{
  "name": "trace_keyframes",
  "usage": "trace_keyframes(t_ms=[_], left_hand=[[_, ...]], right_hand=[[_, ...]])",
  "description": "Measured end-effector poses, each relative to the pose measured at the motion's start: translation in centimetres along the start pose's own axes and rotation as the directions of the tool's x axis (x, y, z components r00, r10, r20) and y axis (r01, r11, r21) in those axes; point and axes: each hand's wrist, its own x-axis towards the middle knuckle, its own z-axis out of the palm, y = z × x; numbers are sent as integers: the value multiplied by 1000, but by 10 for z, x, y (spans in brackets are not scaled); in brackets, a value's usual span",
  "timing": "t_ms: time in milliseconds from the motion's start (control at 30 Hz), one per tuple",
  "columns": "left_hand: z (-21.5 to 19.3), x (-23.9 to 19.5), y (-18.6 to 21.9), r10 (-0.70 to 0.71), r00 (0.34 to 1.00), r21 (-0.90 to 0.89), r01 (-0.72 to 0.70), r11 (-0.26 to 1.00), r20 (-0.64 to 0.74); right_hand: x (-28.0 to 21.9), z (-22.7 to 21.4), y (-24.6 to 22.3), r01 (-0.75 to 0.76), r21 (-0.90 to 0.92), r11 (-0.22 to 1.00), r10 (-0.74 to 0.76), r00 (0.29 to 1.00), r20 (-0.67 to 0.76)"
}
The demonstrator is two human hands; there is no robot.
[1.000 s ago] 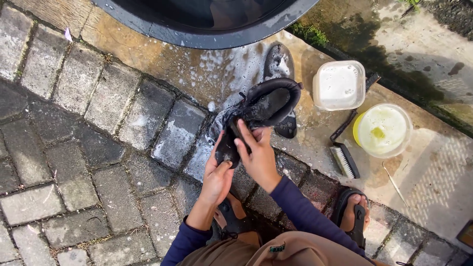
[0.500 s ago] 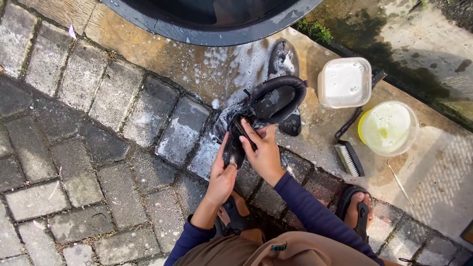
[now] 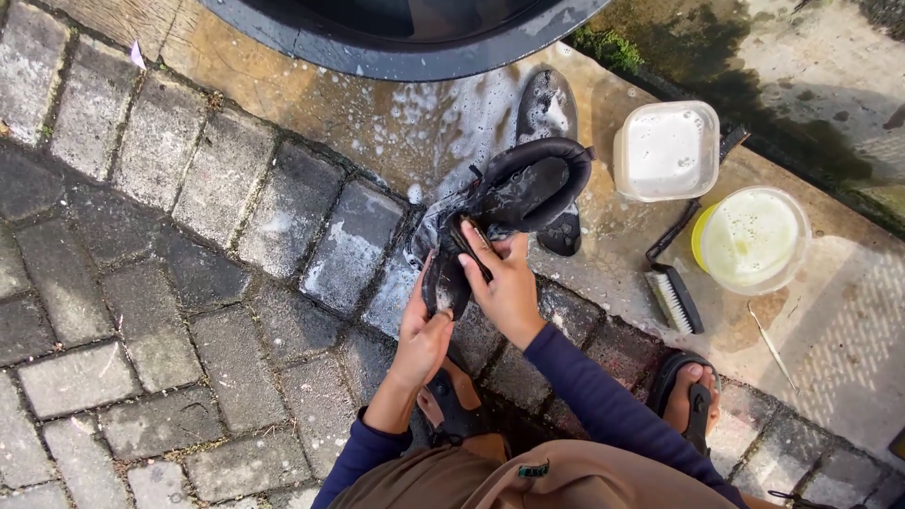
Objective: The person scrubs a black shoe with a brush and soapy water, repeatedly dipping the brush into a container of soap and scrubbing the shoe's upper and sole. The shoe remains soapy throughout the clip.
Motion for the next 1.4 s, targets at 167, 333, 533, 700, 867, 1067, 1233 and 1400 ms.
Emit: trace_keyframes(t_ms=[167, 333, 533, 700, 867, 1067, 1233, 1400], left_hand=[[-44, -5, -38, 13, 998, -53, -17, 998, -66], [-28, -7, -36, 22, 999, -52, -24, 998, -39], [-7, -8, -10, -10, 998, -49, 7, 999, -65], [-54, -20, -57, -60, 992, -44, 55, 997, -114], [-67, -9, -78, 2, 989, -22, -5, 1000, -145], [-10, -8, -29, 20, 986, -11, -22, 1000, -167], [-16, 15, 3, -77, 973, -69, 63, 996, -219], [-18, 14, 48, -243, 948, 205, 285, 936, -205]], right_hand=[[-31, -5, -32, -74, 116, 990, 55, 986, 160], [-16, -10, -24, -53, 0, 999, 53, 988, 144], [-11, 0, 4, -43, 28, 999, 42, 997, 59], [-39, -6, -23, -63, 134, 989, 43, 989, 143], [-26, 0, -15, -101, 110, 989, 86, 988, 131], [-4, -20, 6, -57, 27, 998, 53, 988, 146], [7, -31, 4, -185, 186, 965, 149, 970, 194], [7, -56, -13, -456, 425, 782, 346, 884, 314]])
